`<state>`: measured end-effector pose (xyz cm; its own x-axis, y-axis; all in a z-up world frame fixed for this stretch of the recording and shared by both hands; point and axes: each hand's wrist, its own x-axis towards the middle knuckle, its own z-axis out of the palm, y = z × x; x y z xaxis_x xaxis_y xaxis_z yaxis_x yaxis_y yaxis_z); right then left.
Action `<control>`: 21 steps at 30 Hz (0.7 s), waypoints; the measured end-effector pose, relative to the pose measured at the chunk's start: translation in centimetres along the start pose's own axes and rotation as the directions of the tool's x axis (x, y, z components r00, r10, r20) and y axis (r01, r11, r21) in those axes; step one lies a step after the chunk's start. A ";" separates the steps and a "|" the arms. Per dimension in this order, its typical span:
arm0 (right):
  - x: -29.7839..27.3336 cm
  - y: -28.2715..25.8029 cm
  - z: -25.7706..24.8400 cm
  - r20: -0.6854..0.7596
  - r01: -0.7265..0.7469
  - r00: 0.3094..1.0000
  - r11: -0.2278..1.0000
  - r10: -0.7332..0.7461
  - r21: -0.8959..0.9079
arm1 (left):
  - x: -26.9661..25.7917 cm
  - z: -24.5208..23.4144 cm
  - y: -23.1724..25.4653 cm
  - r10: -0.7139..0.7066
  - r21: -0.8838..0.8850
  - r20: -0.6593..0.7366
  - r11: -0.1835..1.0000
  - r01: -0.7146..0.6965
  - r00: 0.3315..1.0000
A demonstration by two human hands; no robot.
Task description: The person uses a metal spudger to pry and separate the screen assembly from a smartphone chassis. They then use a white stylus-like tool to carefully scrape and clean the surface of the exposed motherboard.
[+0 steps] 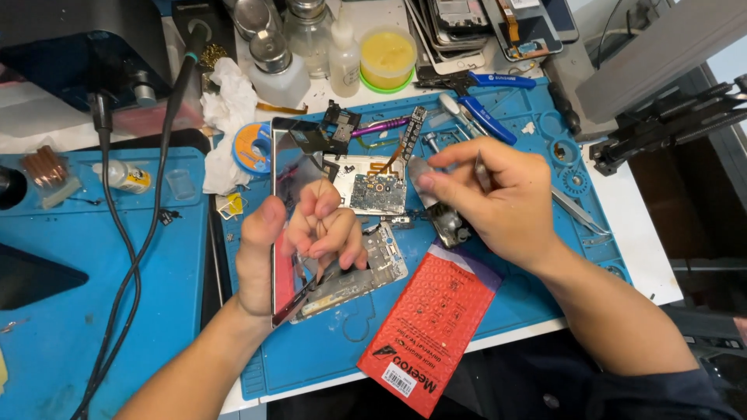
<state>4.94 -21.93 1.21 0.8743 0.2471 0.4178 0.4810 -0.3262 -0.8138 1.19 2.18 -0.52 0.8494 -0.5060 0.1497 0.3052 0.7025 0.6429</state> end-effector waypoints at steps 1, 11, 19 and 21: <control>0.0 0.5 0.1 -0.001 -0.007 1.000 1.000 0.007 -0.001 | 0.0 0.1 -0.1 -0.005 -0.004 -0.001 1.000 0.005 1.000; 0.6 1.2 0.5 0.009 0.296 0.948 0.873 -0.317 -0.387 | 0.4 0.2 -0.6 0.033 0.025 -0.030 0.999 -0.032 0.999; 0.3 1.4 0.6 0.048 0.317 0.945 0.868 -0.324 -0.382 | 0.8 1.2 -0.1 0.044 0.091 -0.191 0.996 -0.027 0.981; 0.2 1.6 0.6 0.073 0.337 0.939 0.853 -0.337 -0.399 | 0.8 1.6 0.1 0.064 0.210 -0.208 0.978 -0.020 0.976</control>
<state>5.82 -21.89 -0.22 0.6541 0.4083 0.6368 0.7306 -0.5591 -0.3920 1.22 1.03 0.85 0.9383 -0.3443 0.0311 0.1912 0.5918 0.7830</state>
